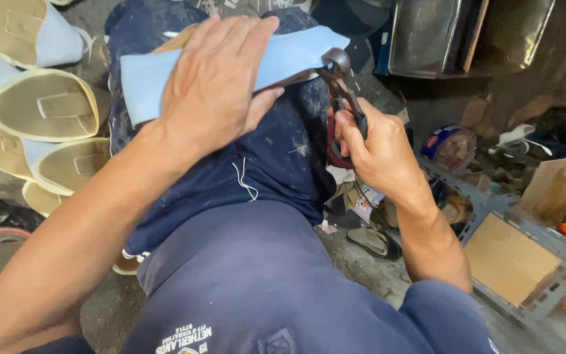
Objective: The person applies adhesive to leather components and uses pliers and a hammer to shape and secure the leather onto a shoe last.
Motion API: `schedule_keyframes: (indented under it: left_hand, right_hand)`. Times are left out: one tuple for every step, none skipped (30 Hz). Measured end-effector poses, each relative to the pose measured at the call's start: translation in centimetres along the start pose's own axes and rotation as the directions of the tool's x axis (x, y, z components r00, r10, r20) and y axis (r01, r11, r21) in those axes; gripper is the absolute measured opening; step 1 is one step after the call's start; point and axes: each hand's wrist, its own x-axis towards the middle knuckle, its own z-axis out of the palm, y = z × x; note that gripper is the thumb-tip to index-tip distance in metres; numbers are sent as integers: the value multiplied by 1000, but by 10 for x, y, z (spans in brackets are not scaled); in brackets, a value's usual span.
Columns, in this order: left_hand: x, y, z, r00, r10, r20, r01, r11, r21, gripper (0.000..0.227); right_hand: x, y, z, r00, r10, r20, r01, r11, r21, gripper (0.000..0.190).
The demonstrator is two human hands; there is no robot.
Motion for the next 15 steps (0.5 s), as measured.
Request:
schedule_keyframes:
  left_hand:
    - [0, -3, -1, 1000, -19, -25, 19, 1000, 15, 70]
    - [1, -7, 2, 999, -25, -32, 26, 1000, 16, 70]
    - [1, -12, 4, 998, 0, -58, 1, 1000, 2, 66]
    - [2, -16, 6, 996, 24, -83, -25, 1000, -10, 62]
    - [2, -18, 5, 996, 23, -88, -24, 1000, -7, 62]
    - [3, -19, 3, 994, 45, -97, -46, 999, -7, 59]
    - [4, -20, 2, 992, 70, -105, -71, 997, -8, 57]
    - [4, -19, 1, 992, 71, -109, -72, 997, -7, 57]
    - [3, -19, 1, 989, 86, -120, -87, 996, -3, 53]
    - [3, -20, 1, 986, 101, -131, -101, 995, 1, 49]
    - [3, -20, 2, 986, 98, -137, -100, 995, -2, 49]
    - [3, -20, 3, 983, 102, -149, -101, 995, 15, 51]
    - [2, -22, 3, 982, 104, -159, -100, 994, 33, 52]
    - [1, -22, 3, 982, 99, -162, -95, 995, 32, 52]
    - [0, -19, 3, 979, 100, -176, -94, 995, 38, 50]
  right_hand:
    - [3, -4, 0, 1000, -24, -17, 24, 1000, 6, 25]
    - [3, -6, -1, 999, -30, -13, 30, 1000, -1, 25]
    - [4, -9, -1, 1000, 10, -3, -10, 1000, 5, 24]
    - [4, -12, -2, 999, 49, 8, -49, 999, 10, 24]
    - [5, -6, -1, 999, 44, 7, -44, 999, 7, 24]
    - [7, 1, -1, 994, 47, 95, -67, 975, 210, 24]
    - [8, 8, -2, 983, 35, 181, -107, 910, 401, 30]
    - [6, 7, -3, 983, 34, 179, -104, 911, 399, 30]
    - [4, 6, -4, 941, 87, 326, -271, 769, 579, 41]
    - [3, 5, -5, 875, 102, 472, -441, 570, 693, 56]
    - [-5, -3, -2, 875, 105, 472, -441, 575, 689, 56]
    - [-13, -12, 1, 945, 110, 309, -231, 892, 389, 41]
    - [-19, -21, 5, 987, 33, 159, -28, 999, -34, 31]
    - [-21, -19, 14, 986, 32, 163, -26, 999, -39, 31]
    - [-24, -16, 23, 986, 59, 155, -74, 993, 97, 38]
